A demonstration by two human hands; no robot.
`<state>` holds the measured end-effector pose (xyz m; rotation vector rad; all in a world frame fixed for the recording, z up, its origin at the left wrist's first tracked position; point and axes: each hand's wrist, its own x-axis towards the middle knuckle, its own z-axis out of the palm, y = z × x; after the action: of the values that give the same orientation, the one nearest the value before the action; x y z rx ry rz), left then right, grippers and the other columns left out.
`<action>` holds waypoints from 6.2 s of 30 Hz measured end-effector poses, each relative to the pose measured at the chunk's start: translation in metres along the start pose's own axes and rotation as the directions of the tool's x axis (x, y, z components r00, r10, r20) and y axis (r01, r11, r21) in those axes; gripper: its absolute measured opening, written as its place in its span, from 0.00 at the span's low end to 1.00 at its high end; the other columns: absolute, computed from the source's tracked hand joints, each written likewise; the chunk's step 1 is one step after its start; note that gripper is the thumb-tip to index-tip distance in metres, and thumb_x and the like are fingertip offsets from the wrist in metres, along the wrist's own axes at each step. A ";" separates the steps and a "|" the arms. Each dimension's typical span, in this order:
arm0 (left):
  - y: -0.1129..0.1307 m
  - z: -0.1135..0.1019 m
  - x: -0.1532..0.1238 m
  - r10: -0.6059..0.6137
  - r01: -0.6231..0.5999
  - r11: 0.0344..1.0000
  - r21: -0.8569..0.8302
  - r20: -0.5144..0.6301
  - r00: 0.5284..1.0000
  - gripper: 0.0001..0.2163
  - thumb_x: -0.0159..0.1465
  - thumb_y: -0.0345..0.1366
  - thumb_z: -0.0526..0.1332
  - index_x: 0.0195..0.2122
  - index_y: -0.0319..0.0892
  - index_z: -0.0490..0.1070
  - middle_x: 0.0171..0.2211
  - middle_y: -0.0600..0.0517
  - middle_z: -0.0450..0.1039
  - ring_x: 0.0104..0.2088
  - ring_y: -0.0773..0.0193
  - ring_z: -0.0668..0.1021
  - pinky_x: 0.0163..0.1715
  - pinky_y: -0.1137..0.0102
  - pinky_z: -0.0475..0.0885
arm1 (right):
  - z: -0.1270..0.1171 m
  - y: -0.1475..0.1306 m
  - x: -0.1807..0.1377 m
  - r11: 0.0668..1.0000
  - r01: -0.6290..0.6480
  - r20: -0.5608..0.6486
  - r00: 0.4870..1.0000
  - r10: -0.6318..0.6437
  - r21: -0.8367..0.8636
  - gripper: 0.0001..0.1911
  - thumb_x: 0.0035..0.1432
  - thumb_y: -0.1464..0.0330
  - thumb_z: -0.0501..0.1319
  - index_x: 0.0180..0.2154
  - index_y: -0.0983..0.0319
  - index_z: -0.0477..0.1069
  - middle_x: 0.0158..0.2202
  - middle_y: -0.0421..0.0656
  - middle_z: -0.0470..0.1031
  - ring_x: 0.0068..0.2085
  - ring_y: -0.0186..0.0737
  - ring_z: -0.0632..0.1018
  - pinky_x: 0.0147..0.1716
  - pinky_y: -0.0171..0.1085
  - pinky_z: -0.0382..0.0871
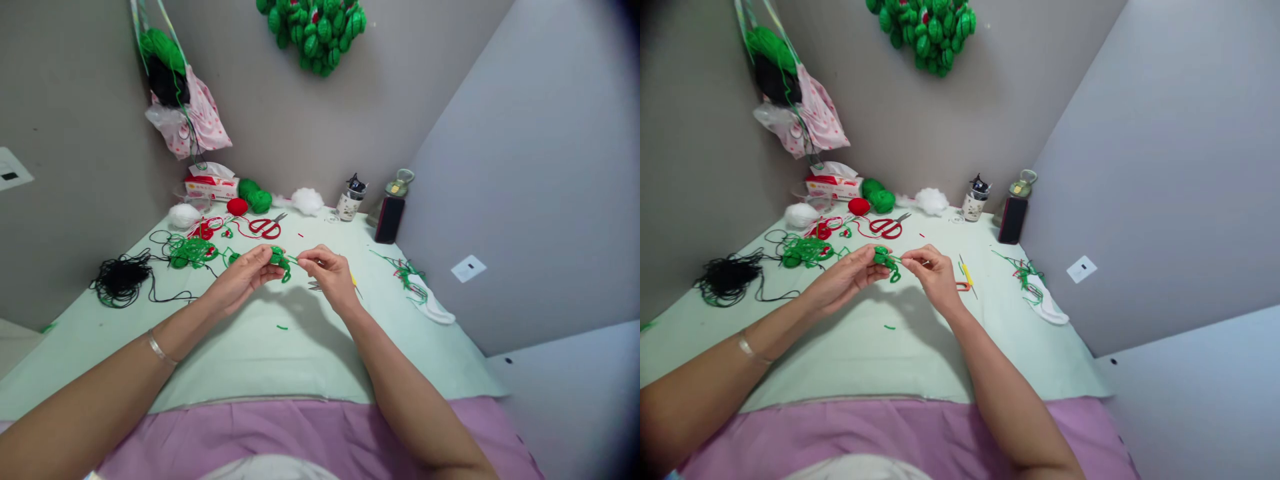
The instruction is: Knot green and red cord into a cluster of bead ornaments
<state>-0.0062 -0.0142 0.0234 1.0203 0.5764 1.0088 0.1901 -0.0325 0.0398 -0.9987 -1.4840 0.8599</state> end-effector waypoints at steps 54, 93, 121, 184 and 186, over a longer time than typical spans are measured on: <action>0.001 0.004 -0.003 -0.054 0.049 0.997 0.053 0.080 0.995 0.13 0.65 0.44 0.64 0.43 0.39 0.77 0.34 0.51 0.73 0.31 0.68 0.74 0.38 0.70 0.71 | -0.017 -0.009 0.002 0.984 0.091 0.272 0.961 -0.046 -0.154 0.09 0.60 0.62 0.64 0.38 0.57 0.82 0.30 0.41 0.66 0.33 0.35 0.68 0.32 0.36 0.63; -0.001 0.010 -0.008 -0.024 0.023 1.000 0.019 0.095 0.995 0.17 0.62 0.39 0.66 0.53 0.45 0.74 0.43 0.50 0.75 0.40 0.63 0.79 0.51 0.63 0.72 | -0.003 -0.007 0.001 0.986 -0.162 0.108 0.982 0.158 0.031 0.12 0.50 0.60 0.69 0.32 0.61 0.75 0.25 0.38 0.71 0.27 0.31 0.68 0.26 0.32 0.64; -0.009 0.010 -0.006 -0.078 0.050 0.967 0.250 0.104 0.992 0.14 0.61 0.45 0.66 0.45 0.43 0.75 0.45 0.49 0.74 0.46 0.59 0.75 0.48 0.66 0.69 | 0.000 0.005 0.000 0.998 -0.008 0.150 0.989 0.017 -0.062 0.09 0.54 0.62 0.67 0.34 0.60 0.79 0.32 0.40 0.71 0.29 0.32 0.69 0.29 0.34 0.63; -0.014 0.013 -0.006 -0.133 0.090 0.974 0.209 0.199 0.971 0.15 0.63 0.45 0.65 0.45 0.43 0.70 0.45 0.48 0.75 0.40 0.59 0.81 0.41 0.66 0.74 | -0.006 -0.015 -0.001 0.834 -0.384 0.320 0.909 0.267 0.397 0.14 0.55 0.59 0.68 0.34 0.61 0.68 0.23 0.35 0.69 0.21 0.27 0.66 0.21 0.29 0.57; -0.015 0.010 -0.005 -0.137 0.104 0.975 0.197 0.164 0.977 0.17 0.60 0.43 0.68 0.47 0.43 0.70 0.44 0.49 0.74 0.40 0.57 0.81 0.41 0.65 0.74 | -0.008 -0.015 -0.001 0.840 -0.370 0.273 0.921 0.277 0.397 0.13 0.54 0.60 0.68 0.35 0.61 0.70 0.21 0.33 0.65 0.20 0.25 0.61 0.20 0.28 0.52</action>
<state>0.0062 -0.0251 0.0141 1.2134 0.5874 0.7573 0.1962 -0.0389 0.0545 -0.8420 -1.2129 1.5152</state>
